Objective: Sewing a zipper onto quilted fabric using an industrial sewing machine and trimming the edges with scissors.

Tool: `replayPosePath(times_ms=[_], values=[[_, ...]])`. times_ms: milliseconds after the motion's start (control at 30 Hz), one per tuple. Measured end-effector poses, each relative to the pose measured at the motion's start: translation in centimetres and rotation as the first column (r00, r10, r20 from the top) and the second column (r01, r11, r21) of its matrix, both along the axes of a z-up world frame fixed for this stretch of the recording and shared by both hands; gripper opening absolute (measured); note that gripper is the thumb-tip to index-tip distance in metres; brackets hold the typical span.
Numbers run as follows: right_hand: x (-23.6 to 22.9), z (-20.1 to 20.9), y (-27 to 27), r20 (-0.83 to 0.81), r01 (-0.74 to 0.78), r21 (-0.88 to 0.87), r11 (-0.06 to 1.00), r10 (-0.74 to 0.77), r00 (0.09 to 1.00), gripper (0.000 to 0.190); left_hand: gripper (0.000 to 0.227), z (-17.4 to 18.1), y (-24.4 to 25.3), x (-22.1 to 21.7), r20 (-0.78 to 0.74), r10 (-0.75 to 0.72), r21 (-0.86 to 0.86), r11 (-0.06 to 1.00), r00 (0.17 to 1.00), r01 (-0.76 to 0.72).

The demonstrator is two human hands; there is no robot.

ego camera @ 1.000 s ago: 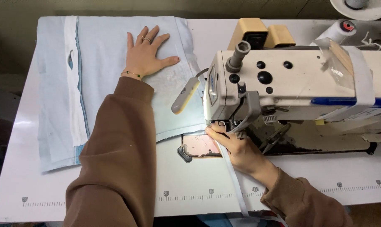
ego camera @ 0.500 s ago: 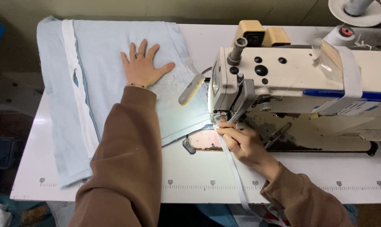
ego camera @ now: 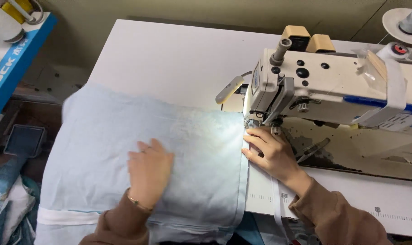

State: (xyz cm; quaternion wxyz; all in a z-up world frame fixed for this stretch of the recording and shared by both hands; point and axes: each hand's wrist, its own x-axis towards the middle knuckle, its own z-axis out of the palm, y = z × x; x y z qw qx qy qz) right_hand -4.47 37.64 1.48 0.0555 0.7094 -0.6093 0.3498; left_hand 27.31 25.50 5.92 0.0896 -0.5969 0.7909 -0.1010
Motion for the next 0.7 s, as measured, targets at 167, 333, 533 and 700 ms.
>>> replayPosePath(times_ms=[167, 333, 533, 700], values=[[-0.8, -0.9, -0.2, 0.064, -0.030, 0.181, 0.983, 0.019, 0.998, 0.025, 0.024, -3.7, -1.4, -11.2, -0.270, -0.911, -0.256, 0.380, 0.312, 0.889], [-1.1, -2.3, -0.4, 0.084, 0.015, 0.171, 0.985, -0.030, 0.996, 0.027, 0.025, -4.3, -6.1, -14.4, -0.455, -0.888, -0.384, 0.128, -0.067, 0.915], [-1.3, -0.1, -1.4, -0.015, 0.108, 0.176, 0.978, -0.107, 0.994, 0.027, 0.024, -3.0, -6.5, -14.2, -0.568, -0.822, -0.369, 0.221, -0.031, 0.903], [-1.7, -1.8, -1.3, 0.009, 0.203, 0.266, 0.942, -0.213, 0.977, 0.032, 0.024, -2.6, -6.9, -14.5, -0.548, -0.837, -0.360, 0.235, 0.000, 0.903]])
